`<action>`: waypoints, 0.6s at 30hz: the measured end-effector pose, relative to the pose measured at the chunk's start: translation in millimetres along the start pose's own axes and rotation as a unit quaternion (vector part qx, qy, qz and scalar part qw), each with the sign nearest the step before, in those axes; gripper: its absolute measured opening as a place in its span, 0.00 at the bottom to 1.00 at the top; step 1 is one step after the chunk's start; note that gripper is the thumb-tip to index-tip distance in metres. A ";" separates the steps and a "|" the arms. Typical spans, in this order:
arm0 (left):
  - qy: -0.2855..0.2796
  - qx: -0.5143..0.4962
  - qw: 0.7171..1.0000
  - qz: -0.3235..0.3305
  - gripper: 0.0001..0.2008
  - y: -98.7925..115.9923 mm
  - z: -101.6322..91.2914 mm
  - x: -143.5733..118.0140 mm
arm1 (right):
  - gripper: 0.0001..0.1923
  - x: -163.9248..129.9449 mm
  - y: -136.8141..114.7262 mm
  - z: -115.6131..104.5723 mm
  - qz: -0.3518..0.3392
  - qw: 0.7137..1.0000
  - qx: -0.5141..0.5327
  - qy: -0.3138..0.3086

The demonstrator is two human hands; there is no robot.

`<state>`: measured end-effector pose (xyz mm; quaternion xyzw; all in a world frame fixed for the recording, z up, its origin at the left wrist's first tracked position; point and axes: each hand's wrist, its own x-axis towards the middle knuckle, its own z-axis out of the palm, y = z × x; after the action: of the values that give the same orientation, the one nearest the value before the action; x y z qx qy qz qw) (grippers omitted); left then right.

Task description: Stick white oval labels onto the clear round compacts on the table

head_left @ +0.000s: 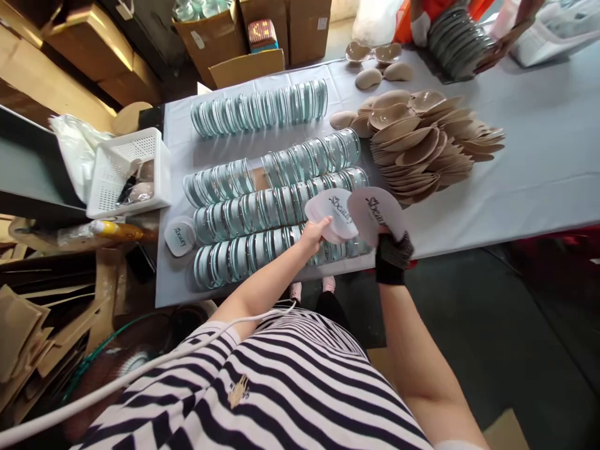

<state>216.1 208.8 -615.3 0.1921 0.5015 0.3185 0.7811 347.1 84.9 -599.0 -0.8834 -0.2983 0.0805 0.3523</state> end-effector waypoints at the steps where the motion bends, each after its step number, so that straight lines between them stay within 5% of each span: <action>1: 0.003 -0.011 1.000 0.003 0.13 4.4 -2.0 3.2 | 0.26 -10.4 10.6 -11.9 -0.001 1.000 -0.020 0.017; 4: 0.004 -0.041 0.999 -0.004 0.13 12.0 -7.5 12.0 | 0.23 -52.0 39.2 -40.6 -0.062 0.990 -0.118 -0.047; 7: 0.003 -0.065 0.998 -0.016 0.14 8.9 -11.5 16.4 | 0.18 -79.7 45.4 -36.2 -0.087 0.964 -0.200 -0.152; 13: -0.003 -0.079 0.997 -0.013 0.18 -0.5 -16.0 19.4 | 0.18 -53.2 11.2 18.0 -0.030 0.908 -0.292 -0.301; 18: 0.000 -0.084 0.996 -0.024 0.16 1.5 -17.2 21.5 | 0.16 -41.1 7.8 18.0 -0.043 0.907 -0.300 -0.293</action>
<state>206.3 224.3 -635.8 0.1134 0.4775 0.3405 0.8020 311.2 66.8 -620.3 -0.8703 -0.4359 0.2276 -0.0294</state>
